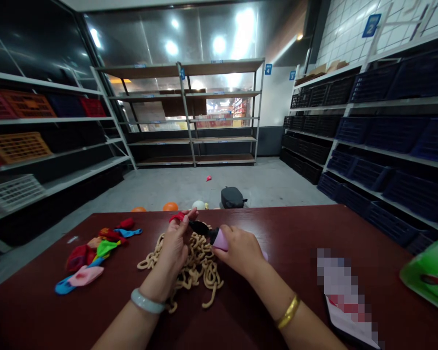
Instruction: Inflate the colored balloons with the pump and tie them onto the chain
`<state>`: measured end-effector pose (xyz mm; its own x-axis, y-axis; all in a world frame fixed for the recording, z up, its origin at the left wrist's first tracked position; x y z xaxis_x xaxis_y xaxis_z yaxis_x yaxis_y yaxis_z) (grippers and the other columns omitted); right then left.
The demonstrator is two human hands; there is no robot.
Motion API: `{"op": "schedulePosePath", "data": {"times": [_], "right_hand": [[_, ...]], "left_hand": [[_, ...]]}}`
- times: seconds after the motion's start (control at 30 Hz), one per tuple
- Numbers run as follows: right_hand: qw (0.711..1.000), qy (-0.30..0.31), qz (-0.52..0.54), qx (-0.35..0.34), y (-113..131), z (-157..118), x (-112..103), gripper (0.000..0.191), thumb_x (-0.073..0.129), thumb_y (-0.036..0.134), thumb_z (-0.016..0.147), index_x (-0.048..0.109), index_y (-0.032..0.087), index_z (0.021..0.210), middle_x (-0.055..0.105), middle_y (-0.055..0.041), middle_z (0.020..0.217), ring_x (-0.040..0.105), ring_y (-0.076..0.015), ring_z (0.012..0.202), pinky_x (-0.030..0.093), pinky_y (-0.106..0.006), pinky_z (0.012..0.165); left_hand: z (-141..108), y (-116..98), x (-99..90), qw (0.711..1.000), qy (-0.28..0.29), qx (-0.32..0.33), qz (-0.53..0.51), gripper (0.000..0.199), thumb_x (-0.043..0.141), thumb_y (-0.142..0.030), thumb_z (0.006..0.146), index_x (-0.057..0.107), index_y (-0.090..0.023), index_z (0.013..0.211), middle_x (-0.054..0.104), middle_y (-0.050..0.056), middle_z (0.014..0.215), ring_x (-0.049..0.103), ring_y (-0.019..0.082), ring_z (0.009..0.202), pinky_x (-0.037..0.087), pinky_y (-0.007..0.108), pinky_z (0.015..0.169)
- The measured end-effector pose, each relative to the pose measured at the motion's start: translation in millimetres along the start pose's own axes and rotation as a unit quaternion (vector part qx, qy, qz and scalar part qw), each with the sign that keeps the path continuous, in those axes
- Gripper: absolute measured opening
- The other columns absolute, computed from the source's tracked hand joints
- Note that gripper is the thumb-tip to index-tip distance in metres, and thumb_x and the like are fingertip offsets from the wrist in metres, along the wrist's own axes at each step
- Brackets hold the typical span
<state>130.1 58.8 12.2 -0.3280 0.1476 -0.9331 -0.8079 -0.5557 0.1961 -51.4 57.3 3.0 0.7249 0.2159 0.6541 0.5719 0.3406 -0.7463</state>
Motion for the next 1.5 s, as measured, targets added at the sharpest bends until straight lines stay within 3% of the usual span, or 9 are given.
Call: {"op": "schedulePosePath", "data": {"times": [0.27,0.7,1.03,1.3,1.5], "right_hand": [[1.000,0.000,0.024,-0.007,1,-1,2,0.049,0.059,0.050,0.080,0.051,0.024,0.120,0.065,-0.0080,0.102,0.062,-0.0256,0.092,0.044,-0.035,0.074],[1.000,0.012,-0.005,0.009,1,-1,-6,0.050,0.062,0.044,0.078,0.049,0.024,0.122,0.064,-0.0072,0.104,0.061,-0.0245,0.091,0.044,-0.034,0.074],[0.999,0.005,0.030,0.018,2,-1,-8,0.054,0.061,0.048,0.079,0.047,0.025,0.126,0.063,-0.0083,0.109,0.061,-0.0255,0.097,0.044,-0.035,0.077],[0.999,-0.013,0.052,0.002,0,-3,-6,0.053,0.058,0.049,0.081,0.047,0.023,0.126,0.063,-0.0090,0.113,0.061,-0.0249,0.098,0.045,-0.036,0.080],[1.000,0.006,0.025,-0.012,-5,-5,-12,0.052,0.063,0.045,0.078,0.049,0.024,0.124,0.065,-0.0075,0.108,0.062,-0.0257,0.094,0.044,-0.035,0.077]], "left_hand": [[-4,-4,5.5,0.999,-0.028,0.030,-0.004,0.048,0.073,-0.019,0.075,0.051,-0.023,0.116,0.070,0.008,0.109,0.064,0.018,0.106,0.039,0.033,0.100],[-12,20,5.2,0.998,-0.017,-0.057,-0.014,0.034,0.072,-0.022,0.076,0.063,-0.017,0.108,0.068,0.008,0.111,0.063,0.017,0.102,0.043,0.030,0.096],[-13,2,9.1,0.996,0.016,-0.075,-0.054,0.035,0.060,-0.046,0.083,0.066,-0.018,0.104,0.068,0.010,0.112,0.060,0.021,0.112,0.048,0.032,0.091],[-15,6,11.1,1.000,-0.010,-0.027,0.007,0.026,0.072,-0.033,0.075,0.071,-0.016,0.094,0.071,0.009,0.106,0.062,0.022,0.108,0.047,0.033,0.092],[-7,8,-0.9,0.991,0.010,-0.073,0.109,0.023,0.071,-0.029,0.075,0.073,-0.012,0.090,0.069,0.015,0.110,0.061,0.027,0.109,0.047,0.033,0.091]]}}
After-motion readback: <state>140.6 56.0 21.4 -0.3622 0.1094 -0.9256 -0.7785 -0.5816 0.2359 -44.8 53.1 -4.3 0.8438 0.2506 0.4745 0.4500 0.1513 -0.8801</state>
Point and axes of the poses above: each hand's wrist, its own z-axis towards the middle knuckle, its own x-axis out of the palm, y = z × x, the point moved 2 cm from there along z, towards the middle knuckle
